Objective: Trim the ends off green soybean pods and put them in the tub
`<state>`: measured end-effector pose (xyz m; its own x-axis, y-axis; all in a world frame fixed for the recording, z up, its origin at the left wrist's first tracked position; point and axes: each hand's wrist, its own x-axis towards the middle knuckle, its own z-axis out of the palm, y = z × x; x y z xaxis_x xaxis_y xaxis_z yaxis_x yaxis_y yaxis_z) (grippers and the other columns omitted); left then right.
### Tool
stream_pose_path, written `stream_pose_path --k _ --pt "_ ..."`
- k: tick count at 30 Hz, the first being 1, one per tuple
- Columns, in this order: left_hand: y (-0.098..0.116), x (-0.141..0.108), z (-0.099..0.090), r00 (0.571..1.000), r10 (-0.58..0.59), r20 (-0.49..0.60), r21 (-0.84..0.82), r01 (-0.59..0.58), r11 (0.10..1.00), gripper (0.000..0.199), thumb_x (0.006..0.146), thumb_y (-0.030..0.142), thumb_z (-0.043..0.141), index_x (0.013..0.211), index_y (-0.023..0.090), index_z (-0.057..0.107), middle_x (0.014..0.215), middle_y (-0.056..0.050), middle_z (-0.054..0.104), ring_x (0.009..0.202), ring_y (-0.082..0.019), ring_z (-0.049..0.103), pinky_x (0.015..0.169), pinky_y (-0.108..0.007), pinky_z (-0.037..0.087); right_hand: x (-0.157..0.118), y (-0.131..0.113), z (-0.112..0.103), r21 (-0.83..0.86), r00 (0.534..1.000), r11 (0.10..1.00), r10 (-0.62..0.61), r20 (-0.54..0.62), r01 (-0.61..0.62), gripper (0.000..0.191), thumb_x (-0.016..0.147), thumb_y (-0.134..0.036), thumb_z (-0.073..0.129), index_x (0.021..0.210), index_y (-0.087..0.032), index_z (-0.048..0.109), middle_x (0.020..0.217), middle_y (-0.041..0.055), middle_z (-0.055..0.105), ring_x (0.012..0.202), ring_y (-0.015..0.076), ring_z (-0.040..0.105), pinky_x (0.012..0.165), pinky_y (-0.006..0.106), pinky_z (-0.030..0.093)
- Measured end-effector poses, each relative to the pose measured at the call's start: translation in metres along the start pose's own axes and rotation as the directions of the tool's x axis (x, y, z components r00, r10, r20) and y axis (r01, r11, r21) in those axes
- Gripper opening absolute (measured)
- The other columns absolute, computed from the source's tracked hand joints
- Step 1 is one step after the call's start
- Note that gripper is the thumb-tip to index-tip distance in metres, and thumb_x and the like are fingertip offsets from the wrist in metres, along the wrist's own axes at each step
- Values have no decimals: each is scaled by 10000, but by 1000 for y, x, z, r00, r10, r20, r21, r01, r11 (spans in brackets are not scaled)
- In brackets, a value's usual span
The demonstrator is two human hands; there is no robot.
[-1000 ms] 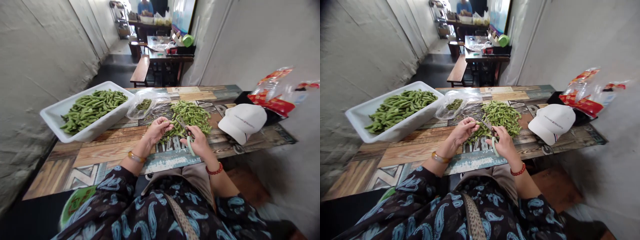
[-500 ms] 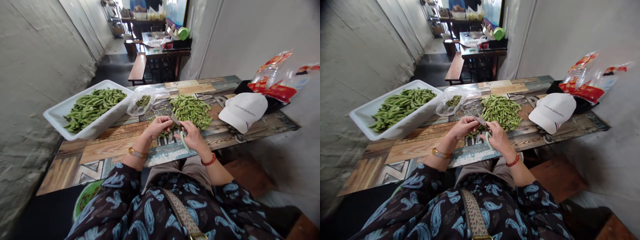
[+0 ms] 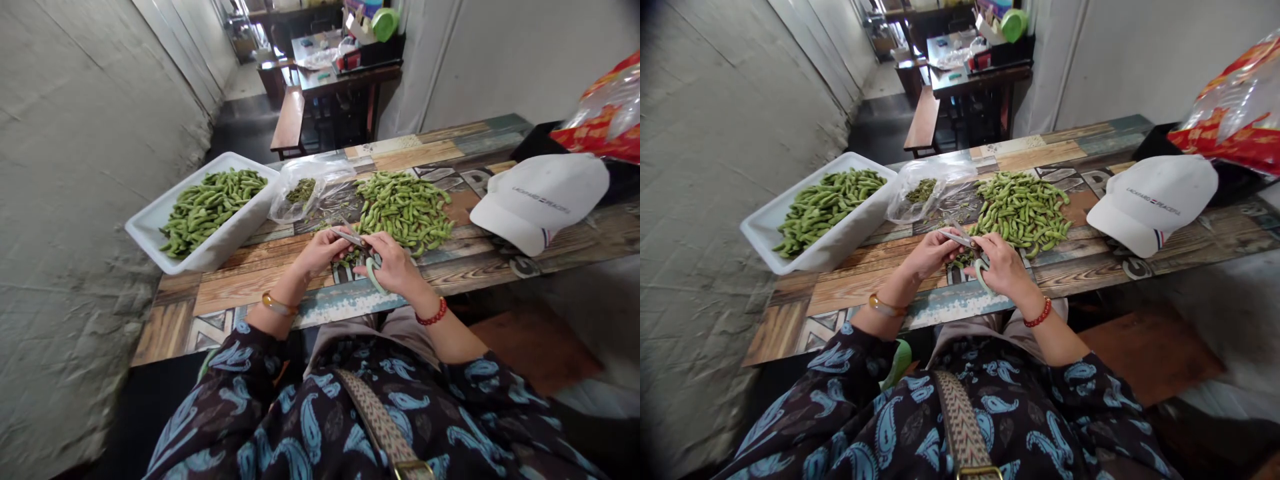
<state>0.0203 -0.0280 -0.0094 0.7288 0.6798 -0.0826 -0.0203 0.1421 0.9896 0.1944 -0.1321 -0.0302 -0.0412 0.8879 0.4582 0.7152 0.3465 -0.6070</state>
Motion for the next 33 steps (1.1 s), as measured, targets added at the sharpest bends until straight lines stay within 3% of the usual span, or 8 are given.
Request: stream_pose_path --k 5,13,17,21,23,25,28,33 --pt "1 -1 -2 998 61 -19 50 -60 997 358 799 469 735 837 121 662 663 4 574 507 -49 417 462 -193 285 3 -2 1 -33 1000 999 -22 22 23 484 827 -319 733 1264 -166 596 1083 121 614 978 279 635 869 428 561" --pt "3 -2 -6 995 87 58 108 -93 990 375 799 482 713 816 110 676 690 -31 637 611 -97 527 588 -225 401 -1 -5 -10 -71 994 997 -7 106 15 464 894 -314 664 1324 -165 571 1072 117 632 929 244 653 823 371 562" --pt "6 -1 -5 996 91 -13 148 -88 985 254 850 363 642 767 124 622 702 -40 656 627 -97 542 620 -222 414 -5 1 -21 -134 989 990 67 134 -49 452 899 -335 656 1324 -196 585 1093 115 649 936 250 652 834 381 551" --pt "6 4 -11 979 121 -164 68 -111 992 49 840 212 539 835 163 541 677 9 609 547 -84 498 563 -213 386 -11 13 -31 -192 985 966 175 5 -171 433 899 -359 643 1300 -199 615 1082 122 660 903 256 650 851 409 547" --pt "3 7 -15 960 174 -221 185 -133 974 44 828 169 509 825 163 552 645 30 545 528 -81 439 548 -213 343 -15 17 -34 -212 978 955 207 -36 -210 434 896 -372 637 1295 -199 622 1077 123 659 888 256 648 847 419 548" --pt "0 9 -16 942 252 -220 428 -139 893 79 829 173 530 792 153 597 647 21 527 581 -98 443 590 -229 342 -17 19 -35 -221 976 950 215 -45 -220 439 893 -373 636 1297 -200 622 1085 123 654 866 250 647 845 423 550" --pt "-5 10 -10 951 283 -124 722 -109 684 103 823 238 621 791 155 675 734 -16 580 681 -136 492 664 -260 359 -21 18 -33 -220 976 952 215 -16 -214 459 879 -348 654 1311 -199 611 1117 125 642 814 230 642 849 422 551" --pt "-10 14 9 970 237 -50 860 -79 504 113 768 251 708 868 203 732 802 -28 583 701 -162 495 652 -276 338 -22 16 -29 -190 976 958 218 3 -213 456 869 -323 657 1306 -197 611 1111 117 639 819 229 642 843 413 557"
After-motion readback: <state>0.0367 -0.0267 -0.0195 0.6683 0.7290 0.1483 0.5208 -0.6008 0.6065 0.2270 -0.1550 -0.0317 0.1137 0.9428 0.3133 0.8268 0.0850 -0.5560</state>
